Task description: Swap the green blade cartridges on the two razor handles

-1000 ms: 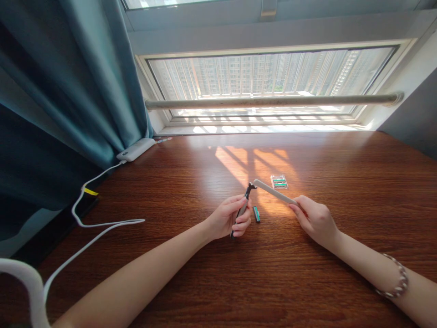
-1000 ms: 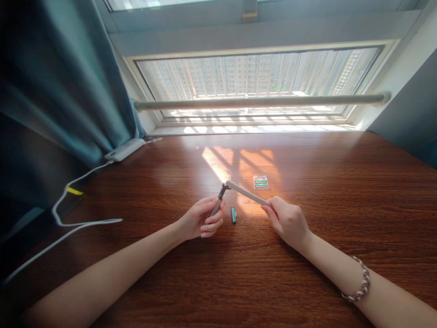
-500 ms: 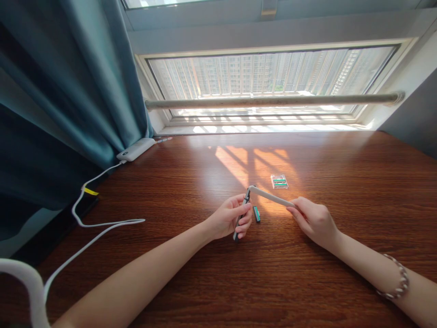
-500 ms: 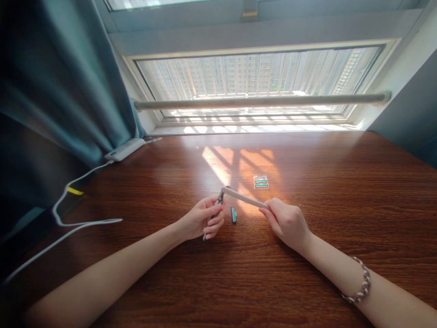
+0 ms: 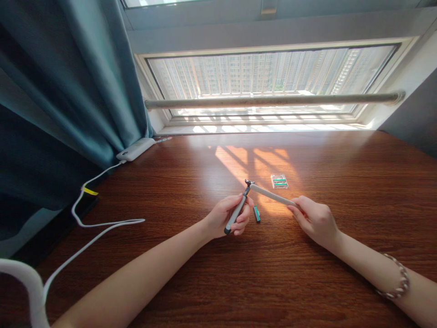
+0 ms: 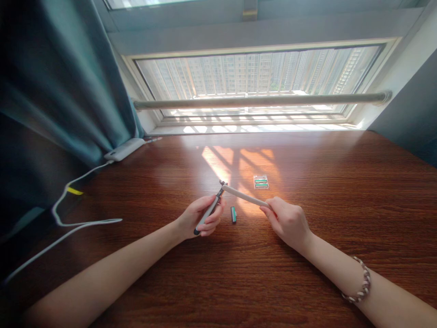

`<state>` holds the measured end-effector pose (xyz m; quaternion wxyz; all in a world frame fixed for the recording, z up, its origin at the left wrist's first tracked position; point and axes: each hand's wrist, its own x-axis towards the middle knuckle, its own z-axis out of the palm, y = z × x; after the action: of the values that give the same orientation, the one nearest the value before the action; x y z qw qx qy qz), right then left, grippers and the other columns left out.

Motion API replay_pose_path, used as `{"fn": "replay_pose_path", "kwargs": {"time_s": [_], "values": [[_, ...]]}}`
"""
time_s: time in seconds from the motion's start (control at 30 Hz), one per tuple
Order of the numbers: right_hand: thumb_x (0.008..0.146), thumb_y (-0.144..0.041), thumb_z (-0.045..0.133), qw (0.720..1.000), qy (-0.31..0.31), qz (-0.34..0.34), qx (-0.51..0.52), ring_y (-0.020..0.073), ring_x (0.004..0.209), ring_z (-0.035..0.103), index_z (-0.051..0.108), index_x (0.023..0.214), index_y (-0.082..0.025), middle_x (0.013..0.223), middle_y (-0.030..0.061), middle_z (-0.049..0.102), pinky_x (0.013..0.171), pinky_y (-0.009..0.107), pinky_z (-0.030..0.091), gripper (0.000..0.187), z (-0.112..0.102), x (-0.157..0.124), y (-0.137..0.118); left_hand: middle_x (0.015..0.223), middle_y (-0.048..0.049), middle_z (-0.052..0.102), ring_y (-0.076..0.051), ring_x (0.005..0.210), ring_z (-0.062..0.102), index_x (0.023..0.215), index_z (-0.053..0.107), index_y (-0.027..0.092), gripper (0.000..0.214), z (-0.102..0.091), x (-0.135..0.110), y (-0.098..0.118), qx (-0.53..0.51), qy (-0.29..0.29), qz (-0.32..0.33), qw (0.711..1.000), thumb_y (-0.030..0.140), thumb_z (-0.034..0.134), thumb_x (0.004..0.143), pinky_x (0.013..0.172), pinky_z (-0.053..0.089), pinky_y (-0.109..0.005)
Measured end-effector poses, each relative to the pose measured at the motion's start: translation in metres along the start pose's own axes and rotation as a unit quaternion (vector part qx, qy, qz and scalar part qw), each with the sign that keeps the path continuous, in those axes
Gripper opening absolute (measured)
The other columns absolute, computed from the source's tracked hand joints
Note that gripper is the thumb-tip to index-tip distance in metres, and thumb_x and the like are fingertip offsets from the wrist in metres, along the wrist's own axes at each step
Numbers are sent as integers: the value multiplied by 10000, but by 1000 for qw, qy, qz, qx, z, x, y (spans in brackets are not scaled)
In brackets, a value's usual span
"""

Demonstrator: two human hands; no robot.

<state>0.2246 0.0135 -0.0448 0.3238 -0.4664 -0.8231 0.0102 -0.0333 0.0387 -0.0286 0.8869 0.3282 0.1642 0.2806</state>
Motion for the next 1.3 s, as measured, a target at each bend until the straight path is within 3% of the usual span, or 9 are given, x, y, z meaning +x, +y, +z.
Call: {"fn": "replay_pose_path", "kwargs": {"time_s": [0.17, 0.33, 0.43, 0.57, 0.67, 0.77, 0.93, 1.0, 1.3], "values": [[865, -270, 445, 1000, -16, -3, 14, 106, 524, 494, 564, 787, -161, 610, -1, 517, 543, 221, 344, 179, 1, -1, 2, 494, 57, 365, -15, 283, 210, 942, 580, 109, 374, -1, -1, 3, -25, -11, -9, 1000, 328, 280, 904, 282, 310, -136], [867, -271, 437, 999, 15, 19, 31, 109, 515, 485, 550, 783, -164, 597, -4, 513, 532, 225, 339, 177, 1, -1, 2, 488, 69, 357, 0, 279, 94, 973, 579, 92, 361, -2, -3, 7, -60, -15, -34, 997, 310, 298, 907, 242, 234, -104], [867, -259, 440, 999, -16, -1, 44, 112, 535, 494, 553, 816, -163, 620, -2, 519, 548, 227, 344, 157, 0, -1, 2, 471, 71, 374, 0, 269, 55, 971, 563, 118, 348, -2, -5, 10, -91, -23, -62, 994, 303, 273, 914, 215, 191, -94], [866, -239, 439, 998, 1, 18, 59, 108, 528, 483, 547, 809, -159, 608, -7, 506, 541, 225, 340, 146, 0, -1, 3, 446, 73, 389, -7, 256, 44, 950, 542, 157, 300, -3, -7, 12, -108, -41, -105, 988, 291, 277, 912, 196, 172, -97], [863, -232, 444, 997, -22, -2, 68, 105, 519, 479, 550, 825, -158, 613, -7, 507, 535, 226, 338, 135, 0, -2, 3, 432, 74, 386, -10, 250, 47, 918, 537, 166, 293, -5, -7, 12, -102, -51, -120, 986, 307, 279, 909, 193, 156, -102], [869, -216, 428, 998, -13, -13, 61, 108, 521, 486, 551, 805, -155, 619, 1, 517, 533, 229, 337, 151, -1, -2, 2, 435, 73, 384, -8, 247, 68, 911, 531, 164, 274, -5, -6, 10, -82, -53, -105, 990, 304, 296, 903, 212, 146, -107], [882, -173, 374, 996, 46, -26, 77, 104, 497, 479, 553, 807, -148, 578, -5, 500, 519, 221, 341, 195, -3, -4, -1, 478, 78, 350, -10, 280, 169, 924, 539, 162, 215, -1, -3, 4, 0, -19, -12, 1000, 324, 412, 863, 300, 217, -140], [881, -168, 369, 995, 37, -41, 87, 104, 495, 479, 551, 822, -149, 575, -7, 501, 519, 220, 344, 192, -3, -4, -1, 499, 76, 338, -14, 310, 183, 928, 545, 167, 223, 1, -2, 1, 36, -3, 12, 999, 347, 442, 847, 336, 237, -155], [878, -167, 369, 993, 15, -68, 96, 113, 519, 504, 549, 853, -147, 613, 10, 542, 526, 229, 348, 183, -3, -3, 0, 432, 80, 279, -37, 333, 164, 938, 591, 131, 286, -1, -1, -5, 99, -4, 25, 995, 366, 483, 818, 344, 203, -182]]}}
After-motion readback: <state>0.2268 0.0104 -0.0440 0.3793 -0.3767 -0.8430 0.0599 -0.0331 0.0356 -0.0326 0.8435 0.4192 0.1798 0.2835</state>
